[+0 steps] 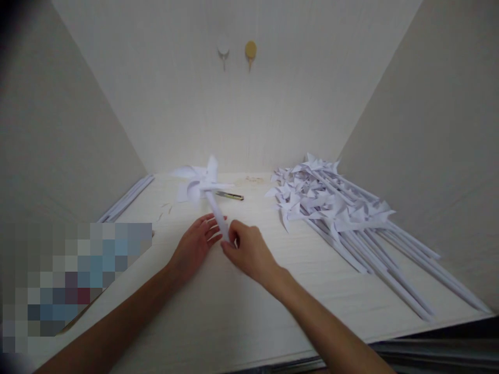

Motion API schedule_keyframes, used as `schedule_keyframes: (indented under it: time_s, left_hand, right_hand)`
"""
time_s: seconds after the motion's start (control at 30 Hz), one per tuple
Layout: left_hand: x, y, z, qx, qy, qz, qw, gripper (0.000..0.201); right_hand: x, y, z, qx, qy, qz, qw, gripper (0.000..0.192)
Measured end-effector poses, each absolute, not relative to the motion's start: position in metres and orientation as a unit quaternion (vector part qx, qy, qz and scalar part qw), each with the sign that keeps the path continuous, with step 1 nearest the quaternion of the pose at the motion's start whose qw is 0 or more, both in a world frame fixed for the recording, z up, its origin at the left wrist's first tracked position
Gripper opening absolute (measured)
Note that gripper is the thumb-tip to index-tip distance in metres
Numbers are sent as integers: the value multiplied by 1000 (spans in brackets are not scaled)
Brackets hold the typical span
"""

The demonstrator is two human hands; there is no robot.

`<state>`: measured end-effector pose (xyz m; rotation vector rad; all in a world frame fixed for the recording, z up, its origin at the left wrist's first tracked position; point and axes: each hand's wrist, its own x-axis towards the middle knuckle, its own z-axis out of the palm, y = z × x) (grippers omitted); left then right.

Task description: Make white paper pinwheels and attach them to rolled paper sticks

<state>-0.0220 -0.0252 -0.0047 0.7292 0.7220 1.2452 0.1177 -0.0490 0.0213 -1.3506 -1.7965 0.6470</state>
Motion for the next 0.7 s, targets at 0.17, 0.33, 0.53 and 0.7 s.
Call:
schedule_keyframes:
  time_s: [0.17, 0.33, 0.53, 0.7]
  left_hand:
    - [-22, -25, -1, 299, 376, 533, 697, 21]
    - [-22, -25, 3, 274, 395, 533, 696, 17]
    - [-22, -24, 2, 273, 401, 529, 696, 16]
    - [-22, -22, 0, 279, 399, 527, 697, 17]
  right_hand:
    - [203, -39, 57, -617, -640, 185, 419, 25]
    - [284, -16, 94, -764, -565, 55, 306, 18]
    - [332, 13, 109, -808, -547, -31, 216, 24]
    - [334, 37, 103, -808, -570, -39, 141, 35]
